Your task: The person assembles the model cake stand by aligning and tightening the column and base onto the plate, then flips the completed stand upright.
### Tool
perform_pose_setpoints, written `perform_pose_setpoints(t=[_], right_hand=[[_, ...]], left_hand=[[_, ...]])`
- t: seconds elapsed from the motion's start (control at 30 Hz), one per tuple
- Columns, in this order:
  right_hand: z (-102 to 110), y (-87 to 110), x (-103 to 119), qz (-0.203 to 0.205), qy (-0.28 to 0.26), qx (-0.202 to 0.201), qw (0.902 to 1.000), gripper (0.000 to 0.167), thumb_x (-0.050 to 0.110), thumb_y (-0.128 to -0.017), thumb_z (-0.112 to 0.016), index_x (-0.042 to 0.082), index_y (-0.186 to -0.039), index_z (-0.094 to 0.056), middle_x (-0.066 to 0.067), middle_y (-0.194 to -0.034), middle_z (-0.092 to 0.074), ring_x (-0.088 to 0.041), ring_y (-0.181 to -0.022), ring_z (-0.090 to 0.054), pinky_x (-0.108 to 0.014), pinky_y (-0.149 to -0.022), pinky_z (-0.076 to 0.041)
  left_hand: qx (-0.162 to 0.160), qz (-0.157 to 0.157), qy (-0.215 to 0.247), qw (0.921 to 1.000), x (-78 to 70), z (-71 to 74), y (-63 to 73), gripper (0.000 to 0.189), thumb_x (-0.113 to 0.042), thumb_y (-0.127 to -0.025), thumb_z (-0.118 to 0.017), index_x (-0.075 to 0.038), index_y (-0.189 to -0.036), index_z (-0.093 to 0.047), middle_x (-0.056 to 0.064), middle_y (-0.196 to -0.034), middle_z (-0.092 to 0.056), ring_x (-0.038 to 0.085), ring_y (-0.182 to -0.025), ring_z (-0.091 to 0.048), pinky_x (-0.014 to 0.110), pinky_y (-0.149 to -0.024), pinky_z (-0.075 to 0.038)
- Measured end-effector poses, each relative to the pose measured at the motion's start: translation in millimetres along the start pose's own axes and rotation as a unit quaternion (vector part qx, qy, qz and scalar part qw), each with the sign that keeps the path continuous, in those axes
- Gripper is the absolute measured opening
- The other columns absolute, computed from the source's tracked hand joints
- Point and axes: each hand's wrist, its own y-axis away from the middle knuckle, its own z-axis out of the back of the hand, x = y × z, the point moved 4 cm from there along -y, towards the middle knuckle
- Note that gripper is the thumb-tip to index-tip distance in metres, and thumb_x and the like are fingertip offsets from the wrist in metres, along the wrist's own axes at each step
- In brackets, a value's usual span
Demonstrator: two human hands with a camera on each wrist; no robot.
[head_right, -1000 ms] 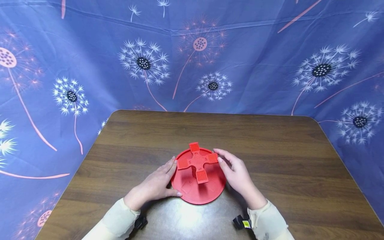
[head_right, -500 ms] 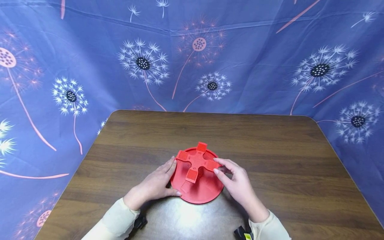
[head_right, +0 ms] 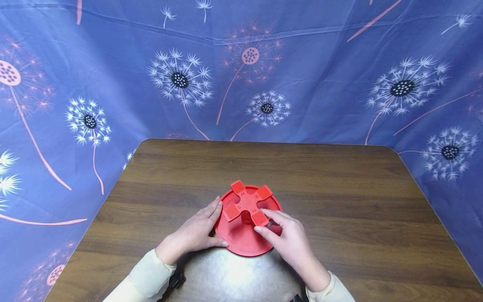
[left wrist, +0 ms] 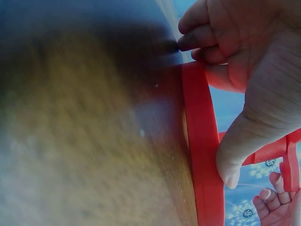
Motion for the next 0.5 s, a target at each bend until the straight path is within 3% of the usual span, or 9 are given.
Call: perform_pose_setpoints(t=[0.27, 0.5], right_hand=[[-10, 1.8, 5, 0.006, 0.047, -0.015, 0.9988, 0.049, 0.011, -0.069, -0.088, 0.011, -0.114, -0.070, 0.008, -0.092, -0.070, -0.003, -0.073, -0.065, -0.027, -0.064, -0.056], [2, 0.3, 4, 0.026, 0.056, -0.035, 0.9975, 0.043, 0.006, -0.071, -0.085, 0.009, -0.111, -0.072, 0.005, -0.092, -0.072, -0.003, -0.073, -0.064, -0.019, -0.060, -0.050]], left_hand=[[0.006, 0.008, 0.002, 0.9999, 0.0, -0.7, -0.8, 0.109, -0.064, -0.077, -0.071, 0.006, -0.150, -0.029, 0.022, -0.158, -0.021, 0.031, -0.145, -0.023, 0.043, -0.115, -0.028], [0.008, 0.009, 0.003, 0.9999, -0.2, -0.7, -0.9, 0.110, -0.064, -0.077, -0.071, 0.006, -0.150, -0.028, 0.023, -0.158, -0.021, 0.031, -0.145, -0.023, 0.043, -0.115, -0.028]])
